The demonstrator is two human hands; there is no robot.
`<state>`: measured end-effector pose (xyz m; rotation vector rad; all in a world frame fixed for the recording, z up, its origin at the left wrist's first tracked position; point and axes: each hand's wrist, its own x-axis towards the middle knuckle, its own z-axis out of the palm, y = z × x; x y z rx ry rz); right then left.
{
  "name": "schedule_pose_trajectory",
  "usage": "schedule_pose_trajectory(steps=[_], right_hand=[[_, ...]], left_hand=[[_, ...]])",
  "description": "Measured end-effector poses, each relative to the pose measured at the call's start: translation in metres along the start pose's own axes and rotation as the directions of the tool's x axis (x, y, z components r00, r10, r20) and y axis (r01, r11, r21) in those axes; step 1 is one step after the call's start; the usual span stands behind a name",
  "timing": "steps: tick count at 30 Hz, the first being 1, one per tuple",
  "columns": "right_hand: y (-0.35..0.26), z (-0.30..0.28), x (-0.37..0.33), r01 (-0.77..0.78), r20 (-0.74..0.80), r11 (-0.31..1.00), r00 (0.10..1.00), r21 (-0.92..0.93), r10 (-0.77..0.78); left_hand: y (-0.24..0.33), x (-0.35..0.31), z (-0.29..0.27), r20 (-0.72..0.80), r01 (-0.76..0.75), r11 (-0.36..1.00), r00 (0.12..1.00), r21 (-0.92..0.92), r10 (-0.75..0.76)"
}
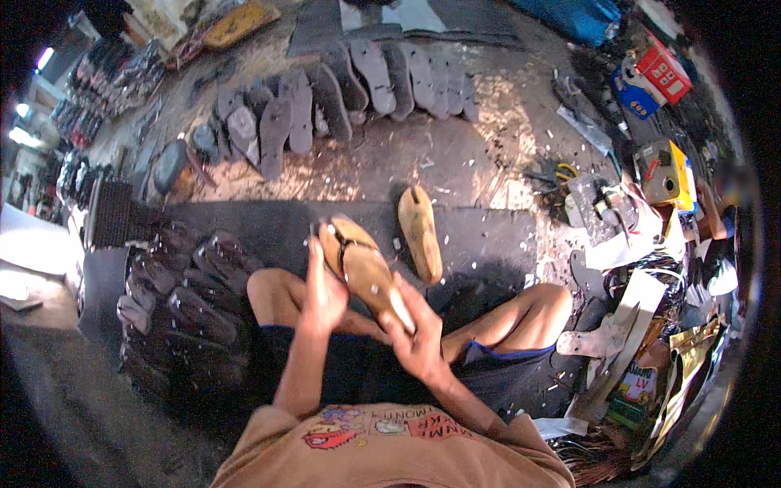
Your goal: The person sits on the floor and repeatedly attaches flip-flop straps to wooden sandal lasts, pressing the straps into place and adjusting them by hand. The person handles multiple sandals one at a time, picking up straps and lasts, and pressing the components together.
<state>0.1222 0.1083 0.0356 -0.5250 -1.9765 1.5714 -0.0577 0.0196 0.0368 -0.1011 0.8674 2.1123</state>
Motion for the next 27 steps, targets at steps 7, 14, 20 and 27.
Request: schedule_pose_trajectory(steps=[7,14,20,27], right_hand=[[0.01,-0.025,-0.01,-0.3,0.399,0.847,0.91,0.439,0.115],[0.03,-0.02,-0.019,-0.629,0.533,0.246,0.766,0.738,0.359],[0.046,-0.031,-0.048,-0.794,0.737,-0.081,0.515,0.602,0.437],[0.019,-0.009,-0.016,-0.48,0.029,0.725,0.842,0.494,0.538]], left_hand=[[-0.025,-0.054,-0.007,-0.171,0.072,0.981,0.984,0.181,-0.041],[-0.005,-0.09,0.006,0.128,0.023,0.868,0.987,0.497,-0.1],[0.01,-0.093,0.048,0.431,0.043,0.882,0.861,0.469,-0.271],[-0.006,-0.052,0.047,0.114,-0.061,0.839,0.994,0.541,0.0]])
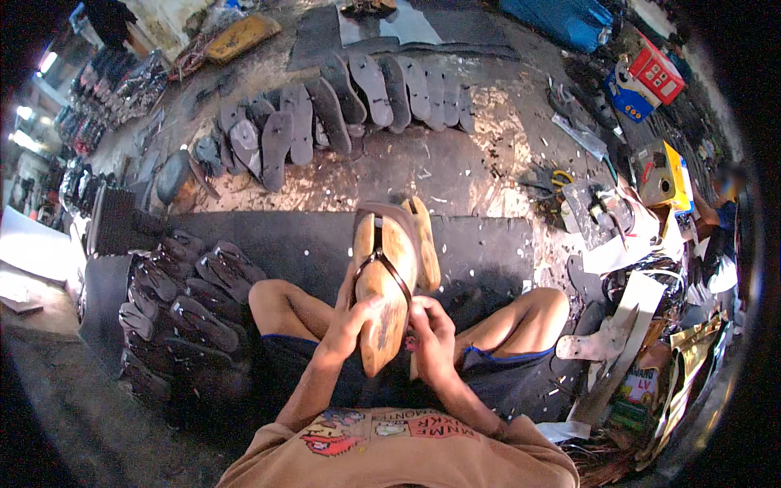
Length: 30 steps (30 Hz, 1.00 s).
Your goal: The person sits on the floor and repeatedly attaches flip-flop straps to wooden sandal lasts, pressing the straps into place and adjusting them by hand. The person handles multiple sandals one at a time, picking up straps and lasts, and pressing the components together.
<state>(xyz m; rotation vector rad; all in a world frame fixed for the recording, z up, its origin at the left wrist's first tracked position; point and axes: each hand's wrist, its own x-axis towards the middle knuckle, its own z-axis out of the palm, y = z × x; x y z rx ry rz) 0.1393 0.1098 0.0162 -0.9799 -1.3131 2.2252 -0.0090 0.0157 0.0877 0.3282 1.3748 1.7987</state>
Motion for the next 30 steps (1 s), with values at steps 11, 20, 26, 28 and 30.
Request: schedule_pose_trajectory(steps=[11,20,26,28,30], right_hand=[[-0.068,-0.005,-0.035,-0.246,0.404,0.952,0.901,0.184,0.155],[-0.105,0.03,-0.061,0.299,0.581,0.934,0.803,-0.198,-0.134],[-0.09,0.023,-0.02,0.286,0.556,0.942,0.819,-0.177,-0.144],[-0.08,0.028,-0.009,0.44,0.533,0.825,0.82,-0.355,-0.208],[-0.072,0.03,-0.006,0.565,0.501,0.626,0.811,-0.538,-0.301]], left_hand=[[-0.011,-0.034,0.004,-0.015,-0.164,0.761,0.975,0.628,0.222],[-0.078,-0.058,-0.016,0.392,0.27,0.874,0.914,-0.403,-0.102],[-0.064,-0.009,-0.022,0.3,0.171,0.812,0.954,-0.559,0.006],[-0.064,-0.003,-0.011,0.259,0.185,0.756,0.966,-0.628,-0.021],[-0.039,-0.002,0.005,0.169,0.165,0.84,0.982,-0.517,-0.089]])
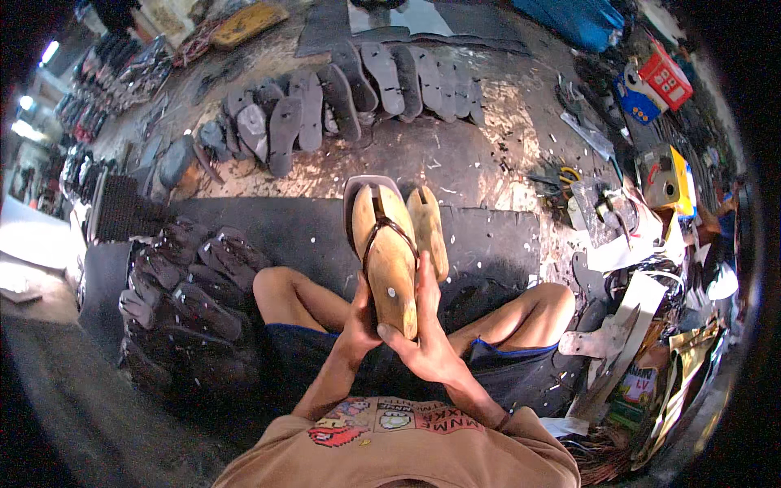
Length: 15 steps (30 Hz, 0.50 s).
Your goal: The person sits on the floor and repeatedly attaches flip-flop straps to wooden sandal lasts, pressing the straps into place and adjusting them by hand. The person handles multiple sandals one at a time, picking up straps and lasts, and pressing the components together.
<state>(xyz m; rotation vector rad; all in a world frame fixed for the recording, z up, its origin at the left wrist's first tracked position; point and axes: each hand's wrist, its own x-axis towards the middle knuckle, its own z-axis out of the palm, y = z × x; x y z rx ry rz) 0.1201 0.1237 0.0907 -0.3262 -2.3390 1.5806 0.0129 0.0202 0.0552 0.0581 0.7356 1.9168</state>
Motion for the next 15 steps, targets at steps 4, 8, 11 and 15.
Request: schedule_pose_trajectory(steps=[4,8,11,15], right_hand=[[0.006,0.0,0.0,-0.063,0.065,0.882,0.997,0.467,0.036],[0.024,-0.028,-0.03,-0.218,0.038,0.763,0.968,0.609,0.246],[0.105,-0.06,0.017,-0.221,-0.254,0.974,0.94,0.058,0.228],[0.107,-0.1,0.055,-0.192,-0.282,0.84,0.958,-0.507,0.048]], left_hand=[[-0.004,0.021,-0.05,-0.038,0.013,0.98,0.999,-0.196,-0.021],[0.055,0.049,-0.079,0.035,-0.014,0.984,0.999,-0.177,0.02],[0.019,0.019,-0.037,0.101,0.076,0.956,0.994,-0.284,-0.049],[0.01,0.008,-0.02,0.36,0.14,0.959,0.932,-0.247,-0.044]])
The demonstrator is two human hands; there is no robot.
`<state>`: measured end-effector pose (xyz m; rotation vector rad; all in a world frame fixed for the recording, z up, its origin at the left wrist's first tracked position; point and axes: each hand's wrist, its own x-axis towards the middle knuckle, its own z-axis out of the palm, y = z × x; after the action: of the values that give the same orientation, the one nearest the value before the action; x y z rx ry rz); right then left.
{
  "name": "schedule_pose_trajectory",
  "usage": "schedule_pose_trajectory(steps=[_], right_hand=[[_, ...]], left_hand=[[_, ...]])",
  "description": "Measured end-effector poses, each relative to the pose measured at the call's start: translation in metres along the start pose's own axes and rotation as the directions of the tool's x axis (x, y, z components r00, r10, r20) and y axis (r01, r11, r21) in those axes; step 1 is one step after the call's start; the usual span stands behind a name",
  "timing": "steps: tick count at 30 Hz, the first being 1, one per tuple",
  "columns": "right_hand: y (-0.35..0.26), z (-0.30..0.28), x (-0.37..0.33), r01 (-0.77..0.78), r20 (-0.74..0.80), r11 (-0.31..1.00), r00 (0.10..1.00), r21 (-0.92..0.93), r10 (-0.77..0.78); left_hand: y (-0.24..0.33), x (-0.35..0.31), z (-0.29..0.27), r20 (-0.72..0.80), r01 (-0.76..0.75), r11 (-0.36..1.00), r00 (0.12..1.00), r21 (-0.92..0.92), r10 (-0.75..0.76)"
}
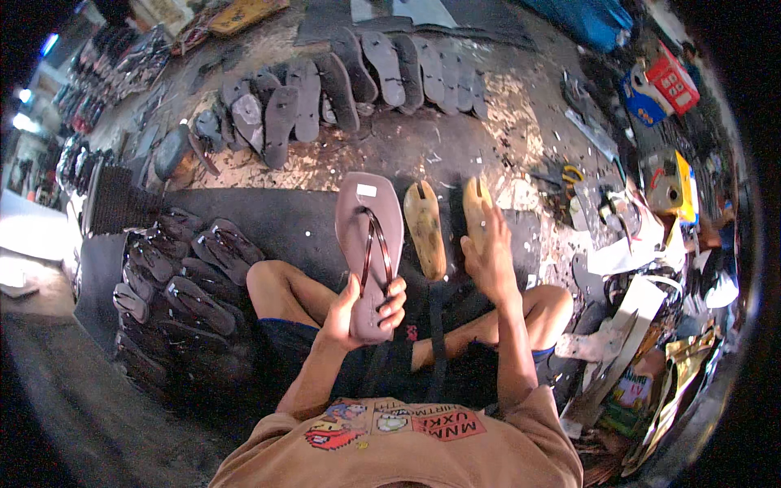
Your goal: The person sits on the floor and repeatedly attaches flip-flop straps to wooden sandal lasts, pressing the straps into place and adjusting them by hand. The person handles multiple sandals one at a time, picking up straps and lasts, and pressing the components together.
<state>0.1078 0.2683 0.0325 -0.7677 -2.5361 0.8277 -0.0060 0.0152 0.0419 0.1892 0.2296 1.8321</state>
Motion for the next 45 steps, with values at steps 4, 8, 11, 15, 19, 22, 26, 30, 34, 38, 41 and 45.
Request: schedule_pose_trajectory(steps=[4,8,11,15,19,22,26,30,34,38,41,45], right_hand=[[-0.11,-0.047,0.026,0.551,-0.049,0.829,0.834,0.096,-0.549],[-0.122,-0.013,0.087,0.118,0.418,0.81,0.809,0.574,-0.414],[-0.147,0.062,0.117,0.256,0.429,0.788,0.724,0.56,-0.54],[-0.124,0.174,0.199,0.234,0.647,0.873,0.596,0.427,-0.476],[0.055,0.304,0.35,0.034,-0.225,0.939,0.973,0.342,0.047],[0.004,0.339,0.344,-0.068,-0.082,0.991,0.994,0.112,0.077],[-0.038,0.265,0.291,0.088,-0.31,0.953,0.951,0.288,0.006],[-0.111,0.14,0.153,0.375,-0.538,0.794,0.84,0.479,-0.072],[-0.126,0.069,0.034,0.793,-0.229,0.581,0.609,0.183,-0.759],[-0.105,0.041,-0.049,0.707,0.254,0.635,0.582,0.311,-0.773],[-0.11,0.025,-0.061,0.244,0.167,0.879,0.927,0.409,-0.335],[-0.154,0.016,-0.064,-0.076,0.064,0.305,0.997,0.949,0.048]], left_hand=[[-0.021,-0.01,-0.006,0.1,0.217,0.976,0.972,-0.035,-0.213],[-0.048,-0.03,0.012,-0.16,0.111,0.973,0.984,0.202,-0.079],[0.011,-0.067,0.001,-0.466,0.229,0.518,0.795,0.824,0.389],[0.065,-0.164,-0.003,-0.294,0.466,0.157,0.236,0.871,0.926],[0.113,-0.251,-0.025,-0.241,0.139,0.3,-0.329,0.944,0.913],[0.109,-0.295,-0.015,-0.338,-0.009,0.377,-0.461,0.926,0.82],[0.122,-0.293,-0.048,-0.335,-0.116,0.321,-0.491,0.94,0.804],[0.121,-0.243,-0.024,0.035,0.472,0.154,-0.367,0.868,0.929],[0.126,-0.11,0.033,-0.438,-0.502,0.624,0.447,0.599,0.78],[0.101,-0.046,0.021,-0.365,-0.207,0.511,0.487,0.834,0.794],[0.077,-0.033,0.052,0.117,-0.159,-0.022,0.624,0.987,0.773],[0.027,-0.008,0.078,0.361,-0.107,-0.387,0.64,0.916,0.678]])
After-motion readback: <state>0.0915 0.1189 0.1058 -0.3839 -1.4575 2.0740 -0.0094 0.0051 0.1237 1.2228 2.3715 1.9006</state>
